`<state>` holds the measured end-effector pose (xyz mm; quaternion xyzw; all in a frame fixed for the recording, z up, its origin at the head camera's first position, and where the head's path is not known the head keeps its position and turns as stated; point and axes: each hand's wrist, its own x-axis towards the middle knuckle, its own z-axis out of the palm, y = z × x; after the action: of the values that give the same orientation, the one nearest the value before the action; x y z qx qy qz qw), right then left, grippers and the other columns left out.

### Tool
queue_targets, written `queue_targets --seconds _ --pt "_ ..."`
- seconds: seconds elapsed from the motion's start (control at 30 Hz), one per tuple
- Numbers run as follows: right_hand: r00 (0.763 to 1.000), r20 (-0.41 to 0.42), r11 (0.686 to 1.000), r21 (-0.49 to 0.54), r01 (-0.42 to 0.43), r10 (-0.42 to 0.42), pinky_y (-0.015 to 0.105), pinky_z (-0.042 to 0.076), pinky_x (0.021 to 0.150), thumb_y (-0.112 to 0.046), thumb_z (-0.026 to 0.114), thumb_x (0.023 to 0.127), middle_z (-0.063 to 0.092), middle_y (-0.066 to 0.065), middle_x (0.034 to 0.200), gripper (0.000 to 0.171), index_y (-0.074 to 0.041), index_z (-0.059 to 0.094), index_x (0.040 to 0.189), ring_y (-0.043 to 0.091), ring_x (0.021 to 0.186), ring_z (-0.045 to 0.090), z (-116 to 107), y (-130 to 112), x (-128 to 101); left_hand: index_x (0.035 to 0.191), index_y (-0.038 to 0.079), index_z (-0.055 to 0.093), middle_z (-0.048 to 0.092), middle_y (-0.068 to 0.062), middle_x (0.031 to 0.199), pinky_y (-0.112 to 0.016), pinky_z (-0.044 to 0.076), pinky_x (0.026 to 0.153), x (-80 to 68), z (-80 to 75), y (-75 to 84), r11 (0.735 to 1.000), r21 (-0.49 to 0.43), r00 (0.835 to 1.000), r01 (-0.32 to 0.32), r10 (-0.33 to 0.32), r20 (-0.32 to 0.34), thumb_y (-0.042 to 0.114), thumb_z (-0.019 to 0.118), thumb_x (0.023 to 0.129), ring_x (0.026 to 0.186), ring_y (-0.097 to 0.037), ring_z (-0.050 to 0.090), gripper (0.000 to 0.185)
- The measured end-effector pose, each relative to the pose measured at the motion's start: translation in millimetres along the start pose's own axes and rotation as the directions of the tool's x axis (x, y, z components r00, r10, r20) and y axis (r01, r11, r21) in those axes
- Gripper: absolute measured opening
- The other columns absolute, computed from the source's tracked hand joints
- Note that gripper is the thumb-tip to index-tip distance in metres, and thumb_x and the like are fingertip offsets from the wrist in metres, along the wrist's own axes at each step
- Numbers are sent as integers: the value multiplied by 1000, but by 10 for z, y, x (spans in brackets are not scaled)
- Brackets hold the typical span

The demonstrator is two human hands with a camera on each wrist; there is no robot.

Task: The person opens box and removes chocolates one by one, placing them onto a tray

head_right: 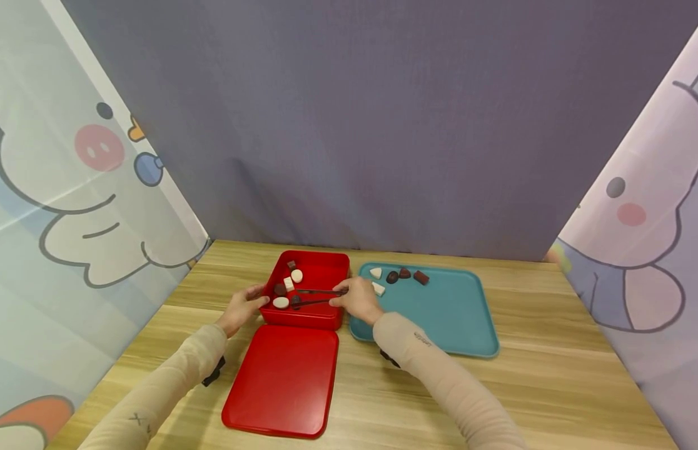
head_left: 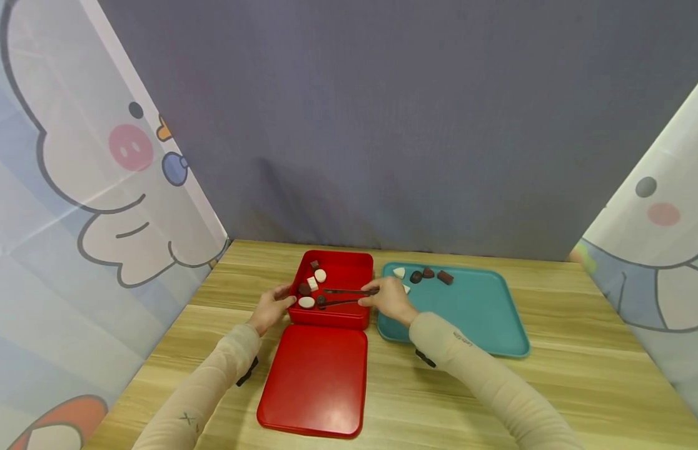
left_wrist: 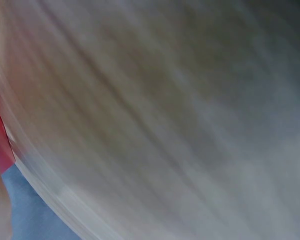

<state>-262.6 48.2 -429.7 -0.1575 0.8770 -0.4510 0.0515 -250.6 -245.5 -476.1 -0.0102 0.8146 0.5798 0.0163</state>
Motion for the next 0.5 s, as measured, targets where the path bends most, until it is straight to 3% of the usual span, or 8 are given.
queue_targets --seconds 0.5 --pt "1000 1 991 -128 -28 28 26 51 65 -20 77 74 68 3 98 25 -10 73 96 18 85 60 35 -84 102 137 -4 38 43 -24 136 -44 39 101 -2 3 -10 1000 -10 1000 -15 15 -5 7 51 92 125 -35 43 48"
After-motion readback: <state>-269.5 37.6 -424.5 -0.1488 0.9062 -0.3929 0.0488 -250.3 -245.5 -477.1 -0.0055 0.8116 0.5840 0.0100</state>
